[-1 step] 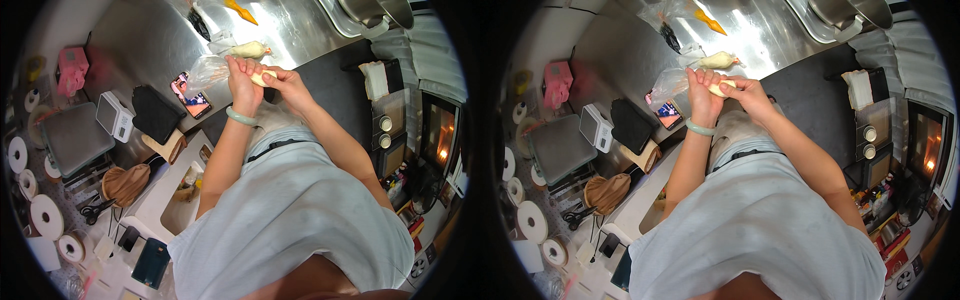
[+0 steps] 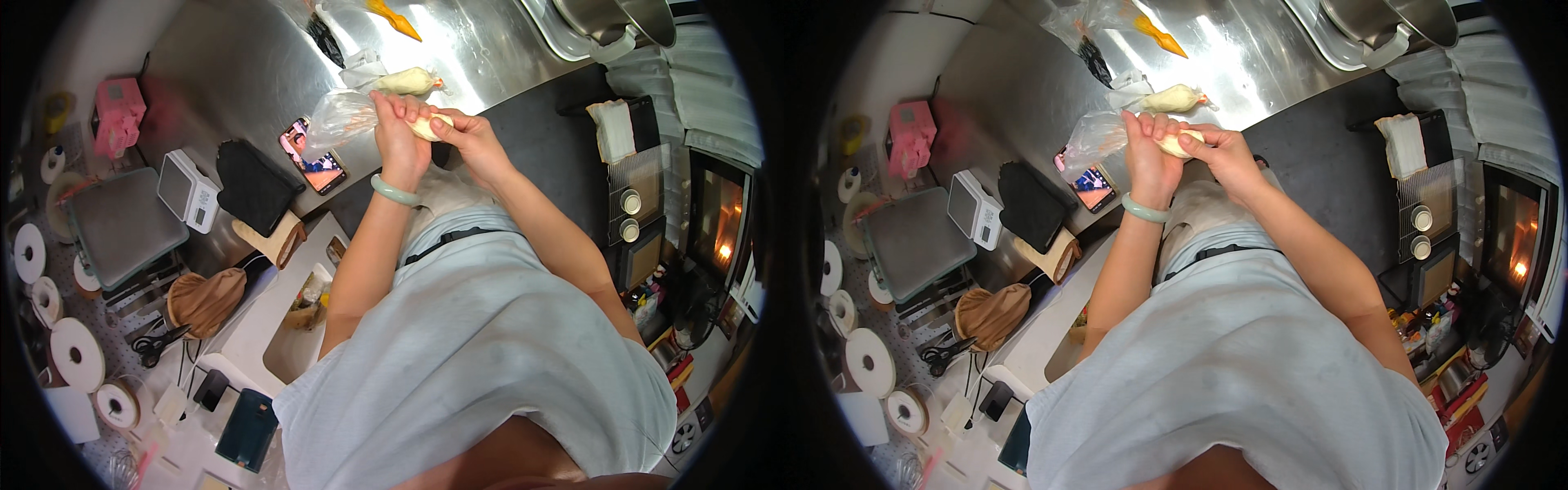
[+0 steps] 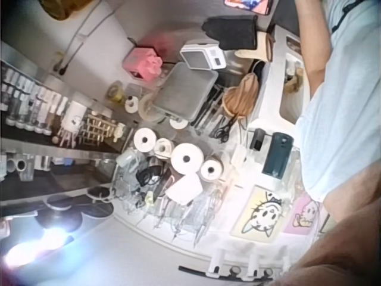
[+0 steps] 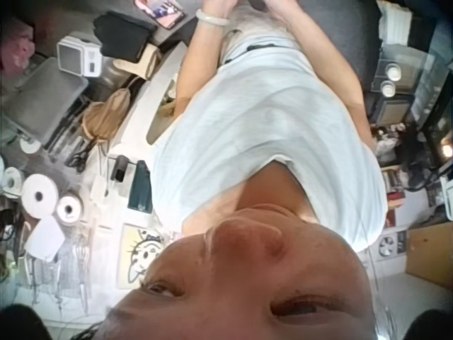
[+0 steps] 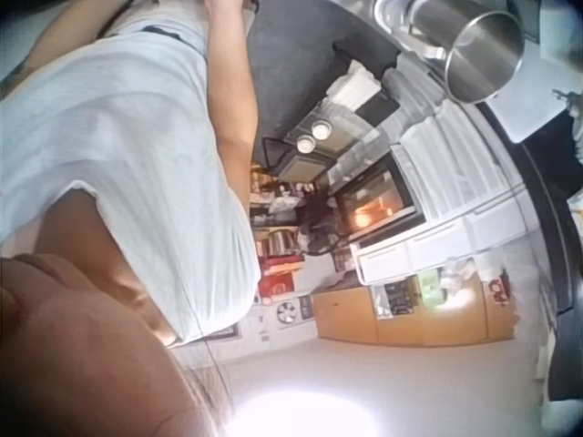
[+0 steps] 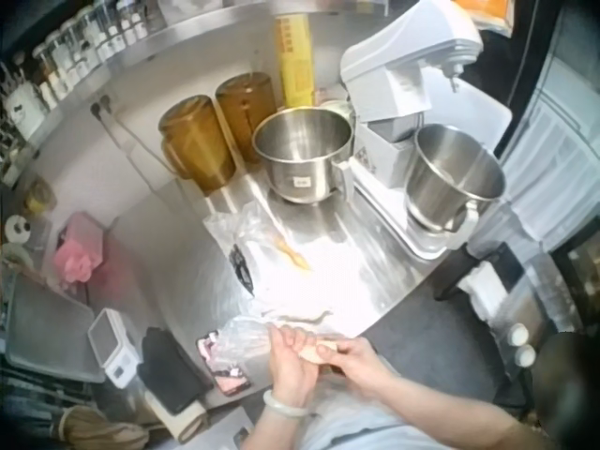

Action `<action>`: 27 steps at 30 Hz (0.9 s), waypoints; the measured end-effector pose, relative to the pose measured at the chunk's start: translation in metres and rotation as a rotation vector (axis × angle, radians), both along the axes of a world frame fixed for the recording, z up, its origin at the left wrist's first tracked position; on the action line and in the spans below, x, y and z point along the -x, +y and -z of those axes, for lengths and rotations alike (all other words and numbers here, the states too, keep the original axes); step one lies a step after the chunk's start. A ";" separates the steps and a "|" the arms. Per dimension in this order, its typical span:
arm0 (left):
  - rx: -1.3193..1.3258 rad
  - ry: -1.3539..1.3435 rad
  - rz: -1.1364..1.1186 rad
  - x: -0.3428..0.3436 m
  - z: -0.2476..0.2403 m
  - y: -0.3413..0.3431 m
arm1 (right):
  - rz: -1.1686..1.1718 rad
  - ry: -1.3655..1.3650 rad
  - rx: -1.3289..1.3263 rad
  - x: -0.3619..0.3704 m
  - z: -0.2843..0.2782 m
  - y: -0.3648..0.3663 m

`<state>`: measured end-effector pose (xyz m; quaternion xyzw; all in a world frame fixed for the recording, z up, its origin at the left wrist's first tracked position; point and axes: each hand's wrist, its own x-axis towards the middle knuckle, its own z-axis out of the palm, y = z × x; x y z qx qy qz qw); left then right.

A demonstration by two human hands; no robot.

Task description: The person manipulates a piping bag by hand and moves around the kitchen, handling a cloth and an oven mitt.

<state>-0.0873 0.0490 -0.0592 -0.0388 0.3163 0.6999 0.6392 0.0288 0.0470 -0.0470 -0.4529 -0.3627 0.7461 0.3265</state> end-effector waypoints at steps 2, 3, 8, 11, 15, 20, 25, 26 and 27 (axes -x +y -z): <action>0.044 0.080 0.008 -0.008 0.000 -0.002 | 0.052 0.244 0.252 0.000 0.002 -0.001; 0.052 0.062 0.012 -0.013 0.000 -0.003 | 0.077 0.368 0.378 0.000 0.003 -0.001; 0.059 0.086 0.078 -0.024 -0.004 -0.006 | 0.111 0.659 0.550 0.002 -0.006 -0.006; 0.054 0.075 0.138 -0.019 -0.004 -0.001 | -0.017 0.419 0.415 -0.007 0.003 -0.003; 0.092 -0.002 0.120 -0.014 -0.006 0.010 | -0.058 0.081 0.070 -0.008 -0.003 0.002; 0.053 0.069 0.127 -0.020 -0.004 0.009 | 0.176 -0.054 -0.059 -0.003 0.012 -0.002; 0.083 0.059 0.098 -0.022 0.000 0.000 | 0.243 0.810 0.644 -0.006 -0.001 -0.004; 0.056 0.068 0.118 -0.022 -0.001 -0.001 | 0.240 0.799 0.655 -0.006 0.002 -0.005; 0.049 0.038 0.121 -0.023 -0.003 0.000 | 0.235 0.787 0.667 -0.006 0.003 -0.005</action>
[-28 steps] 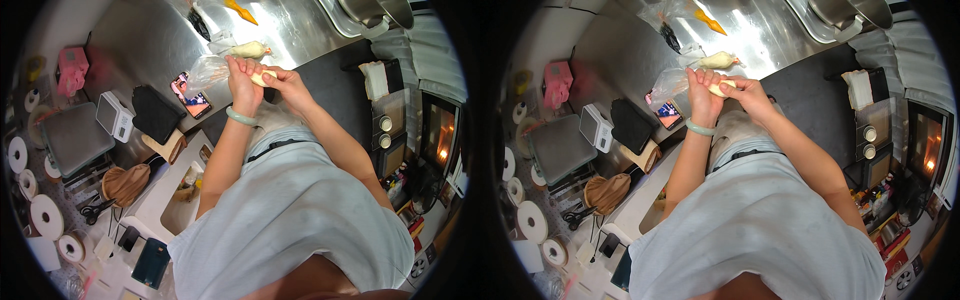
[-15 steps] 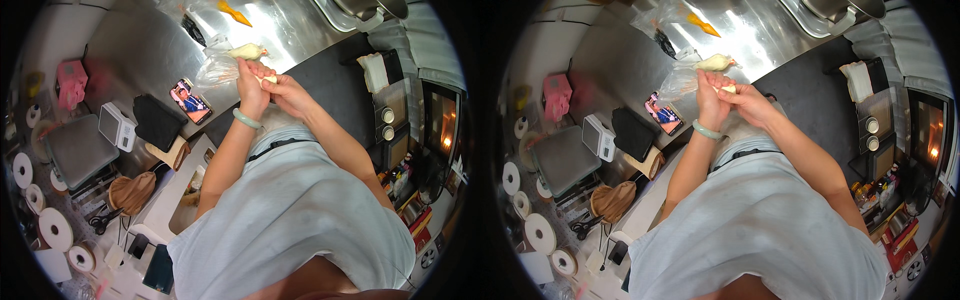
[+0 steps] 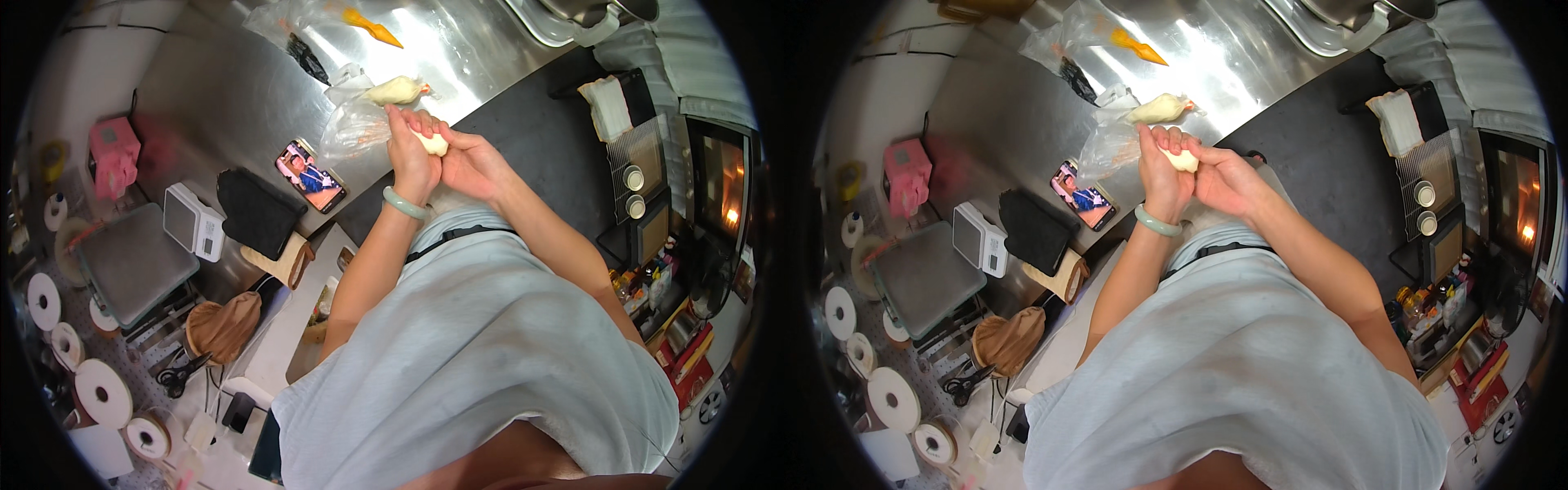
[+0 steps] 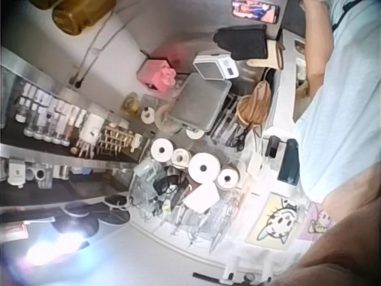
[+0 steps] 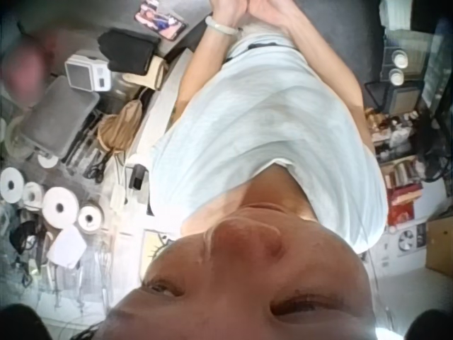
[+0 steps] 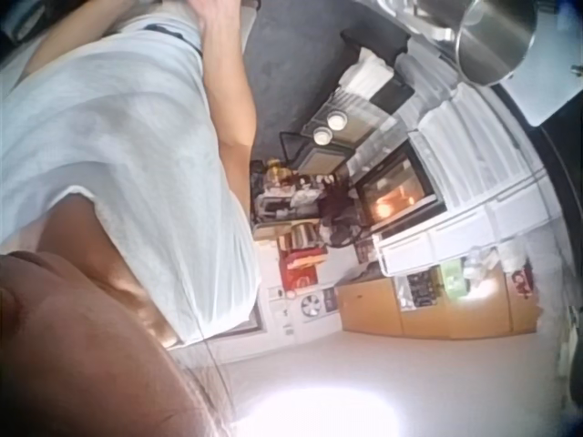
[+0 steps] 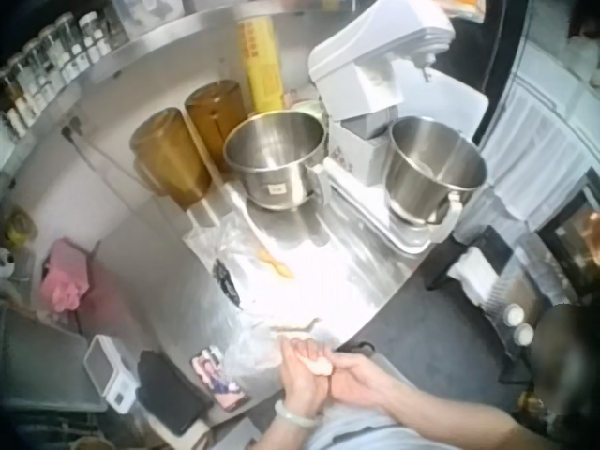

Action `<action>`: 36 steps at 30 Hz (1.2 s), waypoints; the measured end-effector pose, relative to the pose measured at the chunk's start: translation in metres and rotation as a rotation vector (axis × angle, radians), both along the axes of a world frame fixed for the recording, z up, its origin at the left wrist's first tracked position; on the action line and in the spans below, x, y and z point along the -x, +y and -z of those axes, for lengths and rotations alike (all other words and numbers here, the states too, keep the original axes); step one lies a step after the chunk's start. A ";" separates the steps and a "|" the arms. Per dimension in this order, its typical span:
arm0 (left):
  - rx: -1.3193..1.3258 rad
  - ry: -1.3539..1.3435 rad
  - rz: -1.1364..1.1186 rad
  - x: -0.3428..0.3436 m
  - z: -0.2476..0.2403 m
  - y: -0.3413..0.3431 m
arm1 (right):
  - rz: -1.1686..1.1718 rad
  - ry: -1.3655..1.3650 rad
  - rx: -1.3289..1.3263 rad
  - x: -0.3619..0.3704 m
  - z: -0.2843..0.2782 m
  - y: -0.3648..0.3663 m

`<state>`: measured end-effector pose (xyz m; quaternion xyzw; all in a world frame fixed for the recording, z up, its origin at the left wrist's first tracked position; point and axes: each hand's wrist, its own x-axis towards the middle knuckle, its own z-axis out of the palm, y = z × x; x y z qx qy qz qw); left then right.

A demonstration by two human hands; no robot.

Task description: The person manipulates a piping bag by hand and moves around the kitchen, handling a cloth and an oven mitt.

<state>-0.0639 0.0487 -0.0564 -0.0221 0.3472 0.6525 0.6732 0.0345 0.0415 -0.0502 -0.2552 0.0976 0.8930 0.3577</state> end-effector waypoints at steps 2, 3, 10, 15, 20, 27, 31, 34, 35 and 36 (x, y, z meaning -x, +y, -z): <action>-0.007 -0.051 0.001 0.001 -0.005 0.002 | -0.073 -0.144 -0.124 -0.003 -0.001 0.000; -0.001 -0.111 -0.020 0.004 -0.003 0.002 | -0.110 -0.215 -0.187 -0.004 -0.002 0.001; -0.034 -0.162 -0.088 0.015 0.010 0.003 | -0.189 -0.829 -0.655 -0.001 0.000 0.001; 0.059 -0.029 -0.143 -0.007 0.005 -0.001 | -0.130 -0.245 -0.194 0.003 -0.012 0.000; -0.002 -0.035 -0.066 -0.004 0.013 -0.011 | -0.376 -0.426 -0.451 -0.012 0.007 0.002; 0.005 0.111 -0.113 -0.002 -0.001 -0.001 | -0.368 -0.810 -0.557 -0.009 0.003 0.009; -0.028 0.108 -0.094 -0.008 0.001 -0.002 | -0.102 -0.029 -0.086 -0.010 0.008 0.007; -0.087 0.058 -0.018 -0.009 -0.001 -0.003 | -0.105 0.113 -0.069 -0.013 0.003 0.007; -0.113 0.036 0.010 -0.008 -0.001 -0.003 | -0.144 -0.055 -0.184 -0.014 -0.002 0.007; -0.104 0.008 0.004 -0.006 -0.001 -0.003 | -0.248 -0.196 -0.326 -0.016 0.000 0.009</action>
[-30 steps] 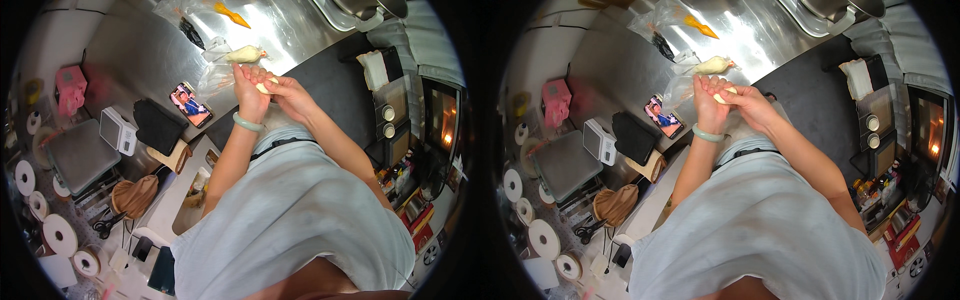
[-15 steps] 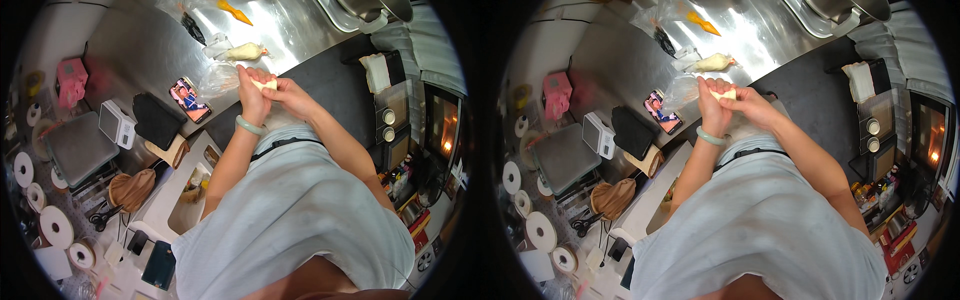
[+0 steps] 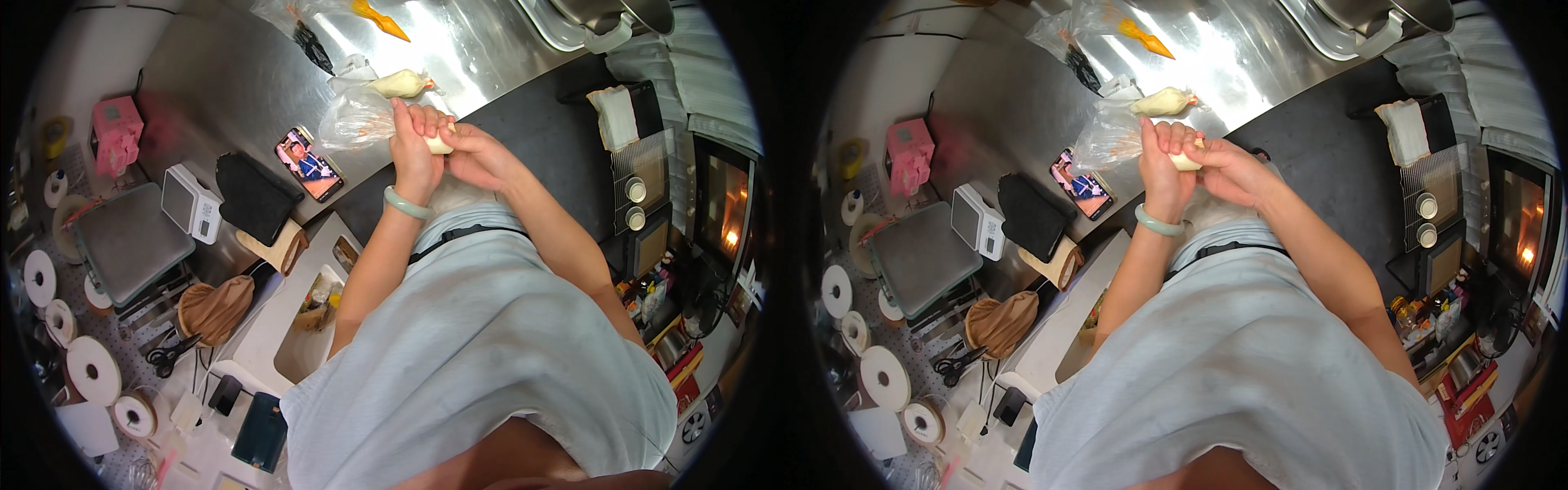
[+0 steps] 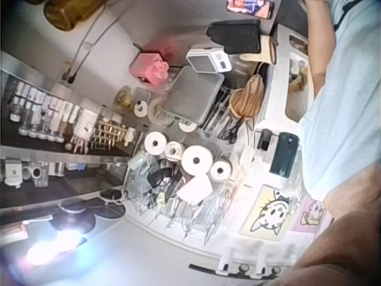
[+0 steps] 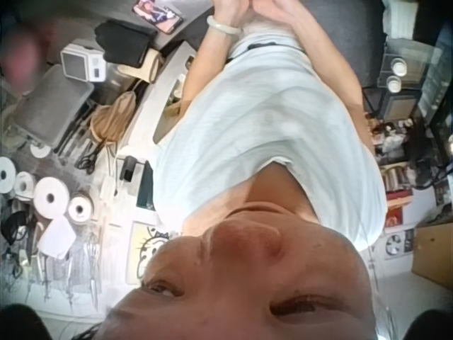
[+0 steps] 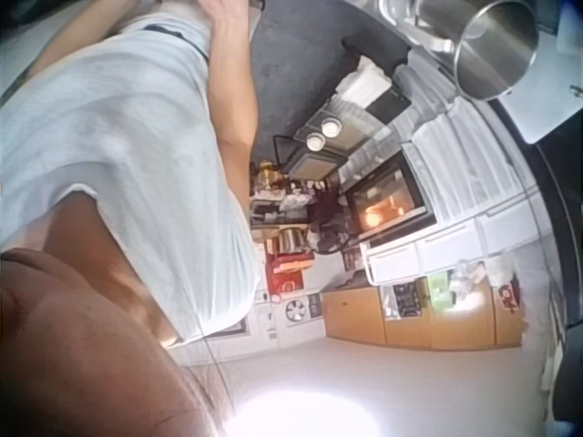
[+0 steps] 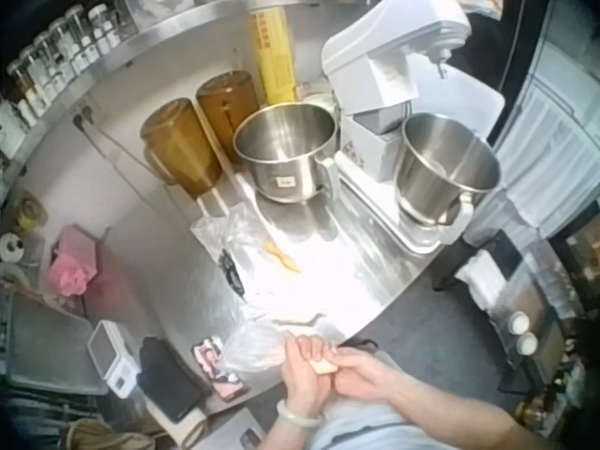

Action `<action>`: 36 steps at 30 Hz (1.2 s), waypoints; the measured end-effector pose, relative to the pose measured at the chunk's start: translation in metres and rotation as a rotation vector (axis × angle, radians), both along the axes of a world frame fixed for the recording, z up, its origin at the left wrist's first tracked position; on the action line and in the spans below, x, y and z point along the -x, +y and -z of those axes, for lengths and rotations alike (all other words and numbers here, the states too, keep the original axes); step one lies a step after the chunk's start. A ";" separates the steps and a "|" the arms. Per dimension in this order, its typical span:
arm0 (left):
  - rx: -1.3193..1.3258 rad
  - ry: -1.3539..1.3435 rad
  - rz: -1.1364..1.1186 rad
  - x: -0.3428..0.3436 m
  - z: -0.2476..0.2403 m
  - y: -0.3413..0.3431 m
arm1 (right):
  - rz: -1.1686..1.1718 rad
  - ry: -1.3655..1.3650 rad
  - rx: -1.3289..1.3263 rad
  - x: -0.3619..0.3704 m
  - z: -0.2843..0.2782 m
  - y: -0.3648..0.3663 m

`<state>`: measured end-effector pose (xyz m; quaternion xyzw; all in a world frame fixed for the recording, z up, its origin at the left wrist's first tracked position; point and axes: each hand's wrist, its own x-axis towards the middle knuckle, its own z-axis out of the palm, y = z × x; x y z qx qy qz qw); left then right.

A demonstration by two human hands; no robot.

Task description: The person manipulates a piping bag by hand and moves around the kitchen, handling a cloth and an oven mitt.

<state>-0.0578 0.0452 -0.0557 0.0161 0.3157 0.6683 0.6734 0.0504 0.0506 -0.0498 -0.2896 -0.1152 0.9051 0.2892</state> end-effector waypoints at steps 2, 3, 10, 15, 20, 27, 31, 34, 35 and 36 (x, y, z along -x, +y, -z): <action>0.016 -0.060 -0.011 0.004 0.001 0.001 | -0.192 -0.281 -0.302 -0.006 0.002 0.007; 0.033 -0.041 -0.029 0.003 0.001 0.002 | -0.211 -0.411 -0.412 -0.006 0.001 0.007; 0.135 0.131 -0.104 -0.013 -0.010 0.004 | 0.082 -0.368 -0.233 0.003 0.011 -0.003; 0.167 0.134 -0.116 -0.013 -0.007 0.005 | 0.189 0.268 0.333 0.004 0.003 -0.008; -0.014 -0.043 0.046 0.003 0.005 0.007 | -0.021 -0.072 -0.034 -0.004 0.008 -0.004; 0.090 0.111 -0.068 -0.001 -0.002 0.010 | 0.012 -0.639 -0.607 0.000 0.015 -0.003; 0.194 0.126 -0.128 -0.013 -0.013 0.007 | 0.195 0.194 0.199 0.004 -0.002 -0.004; 0.074 0.065 -0.024 -0.008 -0.002 0.003 | 0.136 0.171 0.186 0.002 0.008 -0.007; 0.076 0.024 -0.021 -0.005 -0.001 0.003 | 0.071 0.098 0.113 0.000 0.009 -0.006; 0.079 -0.017 -0.018 -0.003 -0.001 0.003 | 0.006 0.025 0.039 -0.004 0.009 -0.004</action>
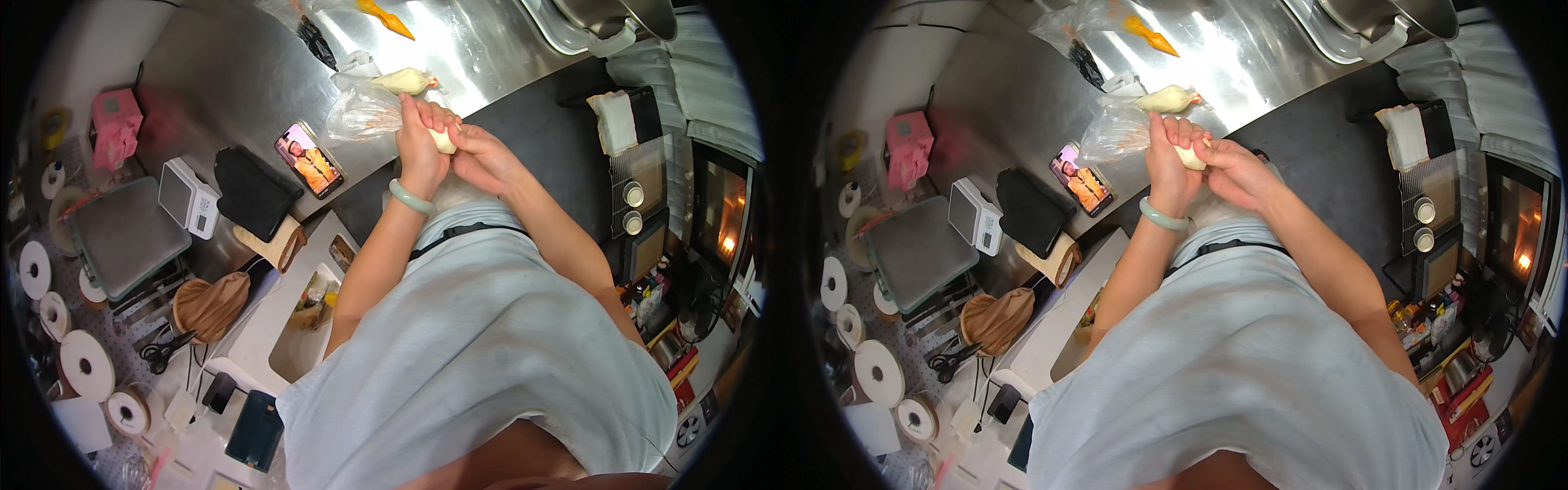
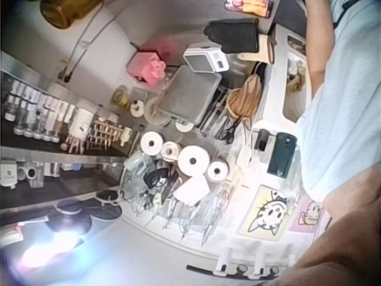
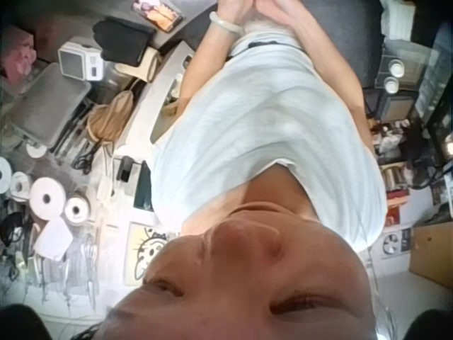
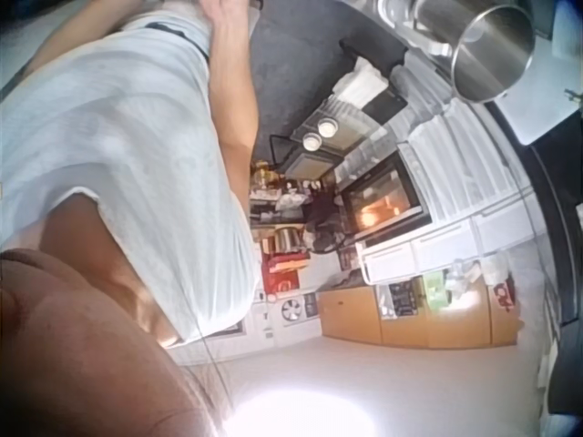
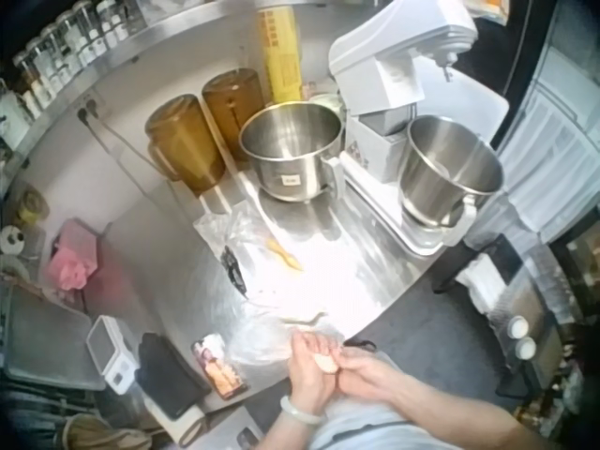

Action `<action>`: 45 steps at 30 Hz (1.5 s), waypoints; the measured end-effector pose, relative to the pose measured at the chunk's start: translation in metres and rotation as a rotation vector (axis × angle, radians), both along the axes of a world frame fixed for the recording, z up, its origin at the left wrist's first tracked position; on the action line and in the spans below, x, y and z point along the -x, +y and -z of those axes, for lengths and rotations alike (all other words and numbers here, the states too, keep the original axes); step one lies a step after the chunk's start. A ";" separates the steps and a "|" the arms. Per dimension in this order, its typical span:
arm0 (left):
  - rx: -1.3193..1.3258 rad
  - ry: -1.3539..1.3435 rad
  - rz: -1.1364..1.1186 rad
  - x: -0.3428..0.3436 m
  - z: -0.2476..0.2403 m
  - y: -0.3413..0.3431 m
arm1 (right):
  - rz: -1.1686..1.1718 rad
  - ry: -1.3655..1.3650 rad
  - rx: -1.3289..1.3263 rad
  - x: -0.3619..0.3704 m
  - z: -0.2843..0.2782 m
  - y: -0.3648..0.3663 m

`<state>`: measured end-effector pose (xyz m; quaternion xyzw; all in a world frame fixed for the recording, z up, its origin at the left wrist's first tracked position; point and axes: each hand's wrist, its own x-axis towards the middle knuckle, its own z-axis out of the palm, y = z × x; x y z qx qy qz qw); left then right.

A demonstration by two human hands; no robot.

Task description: The person manipulates a piping bag by hand and moves around the kitchen, handling a cloth and an oven mitt.

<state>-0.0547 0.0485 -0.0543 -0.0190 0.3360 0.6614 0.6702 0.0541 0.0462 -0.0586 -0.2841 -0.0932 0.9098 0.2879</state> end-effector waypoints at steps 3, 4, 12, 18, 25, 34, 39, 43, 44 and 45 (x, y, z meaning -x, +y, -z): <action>-0.022 -0.074 -0.005 0.010 0.005 0.001 | -0.099 -0.319 -0.334 0.001 -0.005 0.002; -0.033 -0.089 -0.011 0.014 0.006 0.001 | -0.117 -0.441 -0.463 0.004 -0.007 0.002; 0.058 0.100 -0.069 0.006 0.000 -0.009 | -0.020 -0.218 -0.165 0.006 0.001 -0.005; -0.007 -0.038 0.008 0.010 -0.002 -0.010 | 0.017 0.135 0.121 0.007 0.001 -0.010; -0.070 -0.237 -0.032 0.030 0.019 -0.005 | -0.094 -0.406 -0.405 0.010 -0.006 -0.001; 0.086 0.074 -0.112 -0.001 -0.003 -0.011 | 0.091 0.047 0.173 0.017 -0.007 -0.007; 0.011 -0.097 0.039 0.013 0.010 -0.013 | -0.096 -0.081 -0.082 0.007 -0.001 -0.004; 0.011 -0.216 -0.031 0.023 0.013 -0.007 | -0.081 -0.368 -0.316 0.007 -0.001 -0.005; 0.015 -0.195 -0.034 0.025 0.012 -0.006 | -0.051 -0.430 -0.367 0.008 0.000 -0.005; 0.018 -0.174 -0.036 0.025 0.010 -0.005 | -0.049 -0.477 -0.367 0.009 -0.001 -0.006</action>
